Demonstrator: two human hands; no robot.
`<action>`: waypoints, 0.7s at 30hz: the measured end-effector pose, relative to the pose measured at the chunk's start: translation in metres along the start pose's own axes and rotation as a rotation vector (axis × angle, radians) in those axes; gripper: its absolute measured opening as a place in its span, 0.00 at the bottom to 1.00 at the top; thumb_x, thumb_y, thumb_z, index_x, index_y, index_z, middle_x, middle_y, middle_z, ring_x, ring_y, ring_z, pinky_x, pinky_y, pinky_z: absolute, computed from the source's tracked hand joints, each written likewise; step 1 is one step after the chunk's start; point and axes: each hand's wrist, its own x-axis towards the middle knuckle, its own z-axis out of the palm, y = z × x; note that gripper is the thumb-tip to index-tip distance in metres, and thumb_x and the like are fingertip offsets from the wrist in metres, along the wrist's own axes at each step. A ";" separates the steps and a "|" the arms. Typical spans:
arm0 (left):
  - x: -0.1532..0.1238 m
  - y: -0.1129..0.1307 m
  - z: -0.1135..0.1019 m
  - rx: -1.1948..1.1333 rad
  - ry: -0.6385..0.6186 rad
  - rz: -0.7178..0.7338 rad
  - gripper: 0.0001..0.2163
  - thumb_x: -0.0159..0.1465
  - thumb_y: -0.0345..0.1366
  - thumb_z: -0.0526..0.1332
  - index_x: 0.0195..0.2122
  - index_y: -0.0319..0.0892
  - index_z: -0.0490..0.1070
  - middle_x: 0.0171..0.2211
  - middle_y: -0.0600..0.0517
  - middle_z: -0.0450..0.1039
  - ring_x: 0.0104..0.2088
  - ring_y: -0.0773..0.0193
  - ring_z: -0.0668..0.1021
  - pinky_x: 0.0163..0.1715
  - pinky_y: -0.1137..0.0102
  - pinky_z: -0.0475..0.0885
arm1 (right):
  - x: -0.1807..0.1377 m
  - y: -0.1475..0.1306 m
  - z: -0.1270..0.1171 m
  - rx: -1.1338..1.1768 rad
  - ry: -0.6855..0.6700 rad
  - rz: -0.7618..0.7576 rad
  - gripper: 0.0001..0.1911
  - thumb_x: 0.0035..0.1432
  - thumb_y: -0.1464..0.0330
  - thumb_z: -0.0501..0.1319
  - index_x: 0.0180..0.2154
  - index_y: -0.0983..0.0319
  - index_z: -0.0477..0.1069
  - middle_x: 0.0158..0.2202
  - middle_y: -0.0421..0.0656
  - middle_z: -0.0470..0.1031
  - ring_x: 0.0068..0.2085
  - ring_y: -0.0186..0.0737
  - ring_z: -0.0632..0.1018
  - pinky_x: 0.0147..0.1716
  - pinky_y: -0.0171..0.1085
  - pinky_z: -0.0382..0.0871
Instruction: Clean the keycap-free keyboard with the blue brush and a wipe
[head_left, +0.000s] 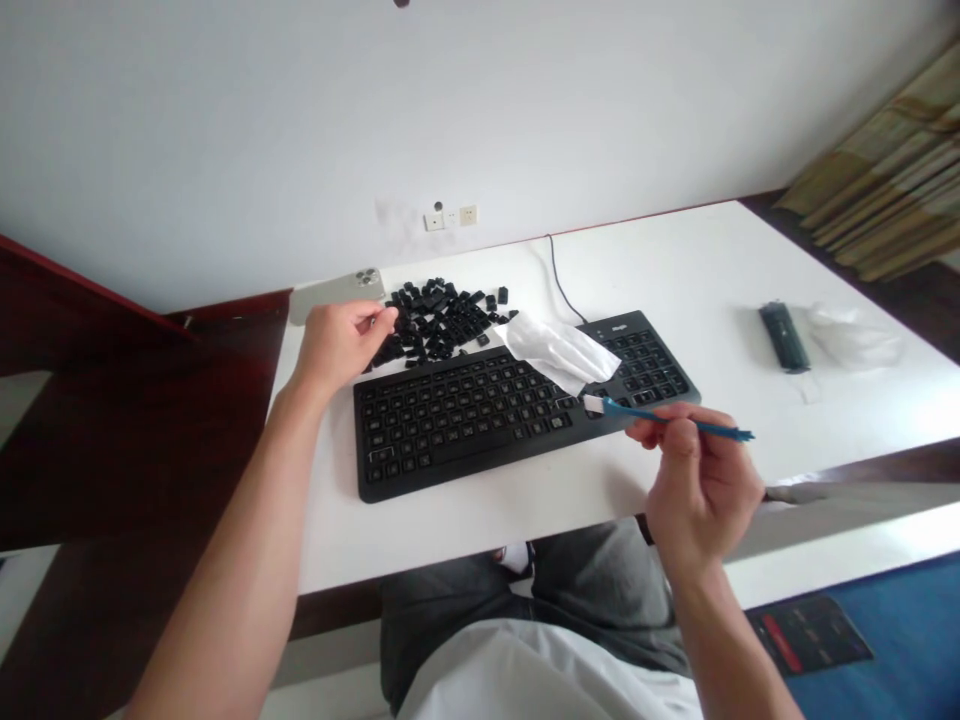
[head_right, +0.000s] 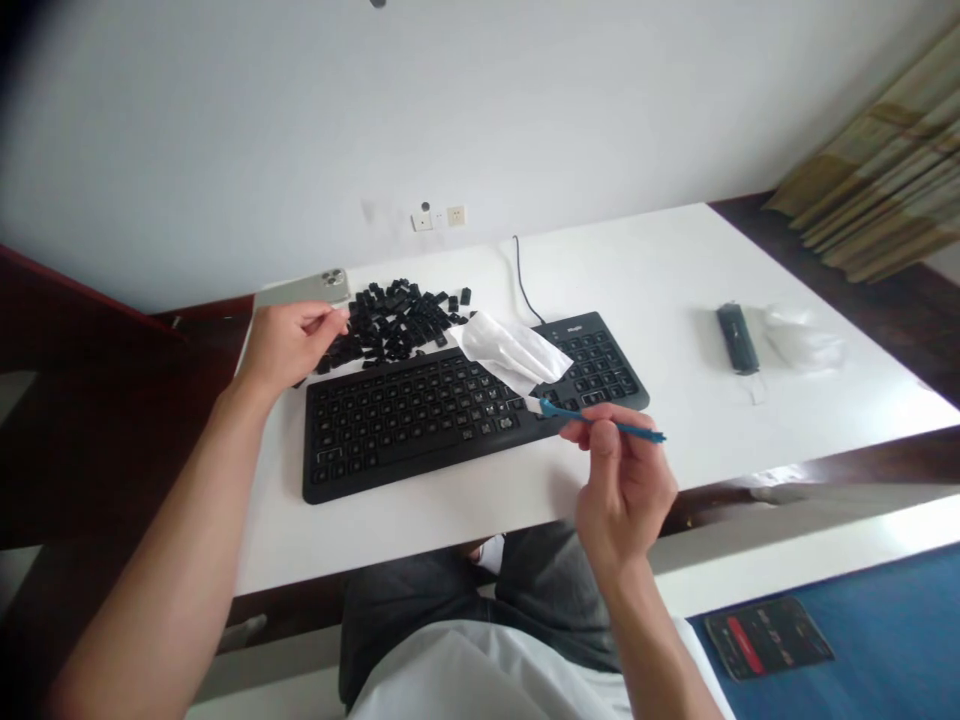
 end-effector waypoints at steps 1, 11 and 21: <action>0.000 0.000 0.000 0.007 -0.006 -0.017 0.17 0.69 0.47 0.62 0.29 0.44 0.81 0.20 0.53 0.74 0.23 0.64 0.71 0.27 0.68 0.61 | 0.000 0.003 -0.003 -0.052 -0.029 -0.019 0.12 0.76 0.59 0.63 0.43 0.60 0.78 0.30 0.39 0.79 0.31 0.37 0.80 0.35 0.37 0.74; 0.000 -0.002 -0.007 0.040 0.011 -0.090 0.14 0.69 0.46 0.64 0.31 0.45 0.82 0.17 0.59 0.63 0.22 0.69 0.64 0.27 0.70 0.57 | -0.003 -0.006 0.003 -0.222 -0.286 -0.020 0.10 0.78 0.64 0.58 0.45 0.58 0.77 0.33 0.39 0.81 0.34 0.38 0.82 0.37 0.37 0.75; -0.002 0.005 -0.007 0.080 0.002 -0.090 0.13 0.69 0.45 0.65 0.32 0.46 0.83 0.17 0.60 0.67 0.22 0.69 0.65 0.28 0.71 0.59 | -0.006 -0.003 0.001 -0.266 -0.243 -0.069 0.08 0.76 0.69 0.59 0.42 0.58 0.75 0.35 0.39 0.82 0.33 0.36 0.84 0.34 0.35 0.75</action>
